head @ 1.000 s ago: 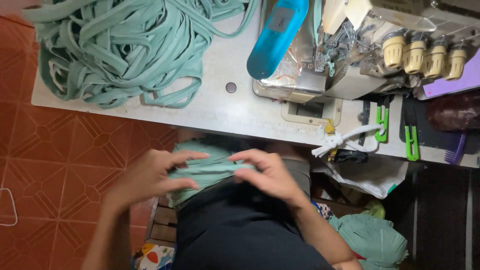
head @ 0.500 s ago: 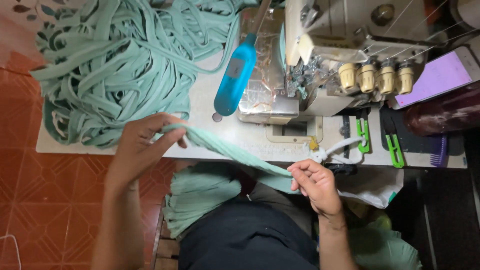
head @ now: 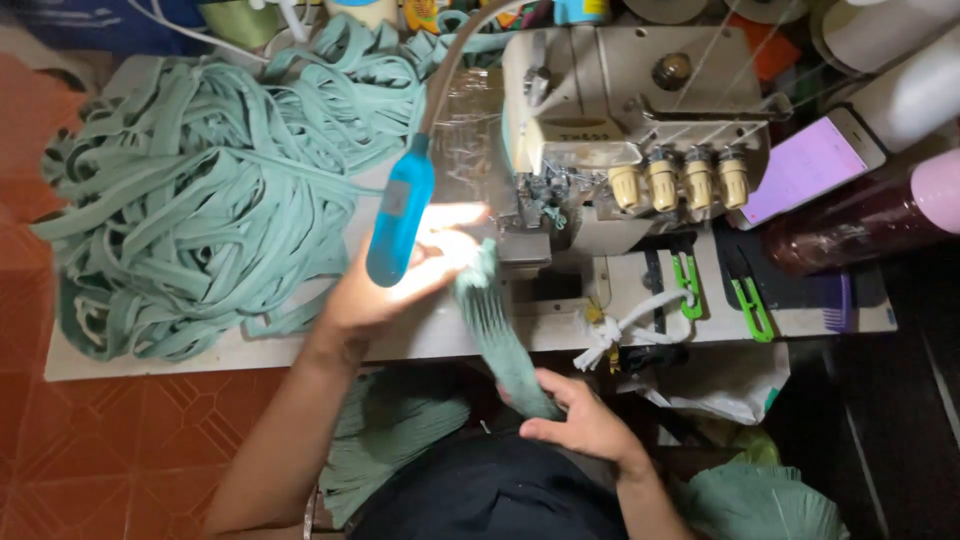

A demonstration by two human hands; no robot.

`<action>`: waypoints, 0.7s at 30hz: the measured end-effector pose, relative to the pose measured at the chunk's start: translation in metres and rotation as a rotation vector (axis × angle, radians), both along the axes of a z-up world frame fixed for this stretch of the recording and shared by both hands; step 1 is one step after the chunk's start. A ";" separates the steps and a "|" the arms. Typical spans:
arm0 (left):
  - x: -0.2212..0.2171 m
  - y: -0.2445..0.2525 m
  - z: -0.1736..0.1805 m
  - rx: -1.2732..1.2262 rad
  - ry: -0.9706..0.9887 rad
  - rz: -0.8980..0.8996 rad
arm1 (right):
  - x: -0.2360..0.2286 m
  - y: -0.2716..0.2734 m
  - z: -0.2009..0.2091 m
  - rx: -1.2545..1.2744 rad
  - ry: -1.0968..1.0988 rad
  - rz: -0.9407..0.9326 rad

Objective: Feeding and sewing long strips of light blue fabric through an industrial overlock machine.

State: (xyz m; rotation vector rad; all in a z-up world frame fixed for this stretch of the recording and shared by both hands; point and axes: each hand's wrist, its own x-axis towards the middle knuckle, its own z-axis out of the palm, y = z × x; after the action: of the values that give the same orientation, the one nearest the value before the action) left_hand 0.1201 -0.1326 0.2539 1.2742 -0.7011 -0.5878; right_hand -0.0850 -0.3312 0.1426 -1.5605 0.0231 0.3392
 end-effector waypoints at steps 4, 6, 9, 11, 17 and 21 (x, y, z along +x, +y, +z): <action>-0.023 -0.032 0.013 -0.059 -0.090 -0.120 | 0.033 0.007 -0.013 0.059 -0.186 -0.244; -0.026 -0.044 0.024 0.036 -0.301 -0.007 | 0.068 0.005 0.029 0.124 -0.397 -0.382; -0.017 -0.047 0.016 0.058 -0.330 0.099 | 0.084 0.017 0.088 0.327 -0.390 -0.449; -0.007 -0.050 0.007 0.043 -0.319 0.143 | 0.085 0.020 0.081 0.341 -0.355 -0.470; 0.014 -0.046 0.007 0.023 -0.303 0.200 | 0.072 0.017 0.049 0.426 -0.209 -0.458; 0.030 -0.040 0.004 0.321 -0.797 0.246 | 0.051 0.010 0.033 0.408 -0.101 -0.417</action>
State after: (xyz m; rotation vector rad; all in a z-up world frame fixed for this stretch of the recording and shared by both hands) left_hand 0.1503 -0.1721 0.2580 1.8879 -1.1036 0.0437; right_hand -0.0340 -0.3207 0.1752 -1.1308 0.1871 -0.0643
